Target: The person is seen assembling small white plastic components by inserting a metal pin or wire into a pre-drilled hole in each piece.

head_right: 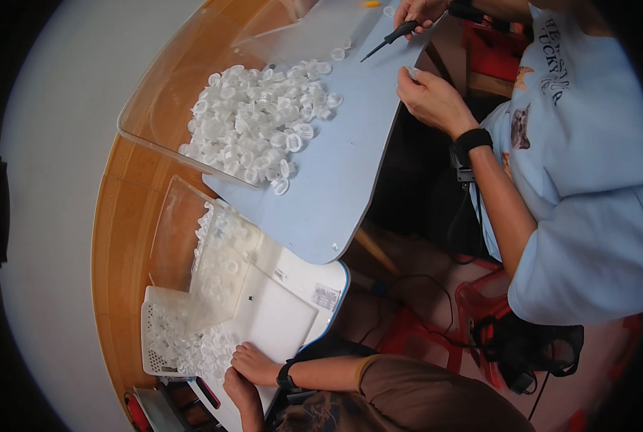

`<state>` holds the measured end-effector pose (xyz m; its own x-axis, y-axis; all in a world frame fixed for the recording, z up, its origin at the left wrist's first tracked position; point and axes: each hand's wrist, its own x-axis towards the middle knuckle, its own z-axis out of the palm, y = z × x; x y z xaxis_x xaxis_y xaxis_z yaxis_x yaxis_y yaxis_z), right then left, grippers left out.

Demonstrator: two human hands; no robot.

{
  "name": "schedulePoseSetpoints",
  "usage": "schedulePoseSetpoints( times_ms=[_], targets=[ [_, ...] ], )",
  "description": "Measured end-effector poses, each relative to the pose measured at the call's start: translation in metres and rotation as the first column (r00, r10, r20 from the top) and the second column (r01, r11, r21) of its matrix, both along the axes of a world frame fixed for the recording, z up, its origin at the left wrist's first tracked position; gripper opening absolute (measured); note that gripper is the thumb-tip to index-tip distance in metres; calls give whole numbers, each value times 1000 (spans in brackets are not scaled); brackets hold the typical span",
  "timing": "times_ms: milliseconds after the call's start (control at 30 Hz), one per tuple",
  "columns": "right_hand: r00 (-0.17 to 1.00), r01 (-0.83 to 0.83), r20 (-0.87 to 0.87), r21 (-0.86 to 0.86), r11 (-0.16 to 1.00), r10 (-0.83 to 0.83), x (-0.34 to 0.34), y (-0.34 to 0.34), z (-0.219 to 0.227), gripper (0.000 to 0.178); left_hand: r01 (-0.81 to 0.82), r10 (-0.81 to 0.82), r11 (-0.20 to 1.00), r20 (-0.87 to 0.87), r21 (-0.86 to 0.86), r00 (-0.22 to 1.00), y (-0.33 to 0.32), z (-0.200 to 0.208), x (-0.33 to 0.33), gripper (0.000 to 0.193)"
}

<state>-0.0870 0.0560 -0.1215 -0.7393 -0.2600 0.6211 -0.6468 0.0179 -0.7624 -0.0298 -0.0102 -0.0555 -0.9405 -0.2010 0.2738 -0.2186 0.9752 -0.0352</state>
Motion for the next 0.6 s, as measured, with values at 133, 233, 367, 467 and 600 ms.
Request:
schedulePoseSetpoints(
  times_ms=[133,233,367,467,600],
  targets=[
    [1000,-5,1,14,1000,5,0,0,0,6,-1,3,996,-22,94,1000,-1,-2,3,10],
    [1000,-7,-8,44,999,7,0,-2,-1,6,-14,14,997,4,70,1000,-4,-4,5,10],
    [1000,-5,-22,45,999,6,1,-3,-2,5,1,-1,1000,3,23,1000,-5,-6,8,9],
    [1000,-8,-22,48,999,9,0,-2,-3,5,5,-5,999,9,37,1000,-3,-5,7,9],
    [998,-16,-53,56,998,19,0,-5,-3,5,22,-21,998,-23,61,1000,-10,-8,11,9]
  ],
)
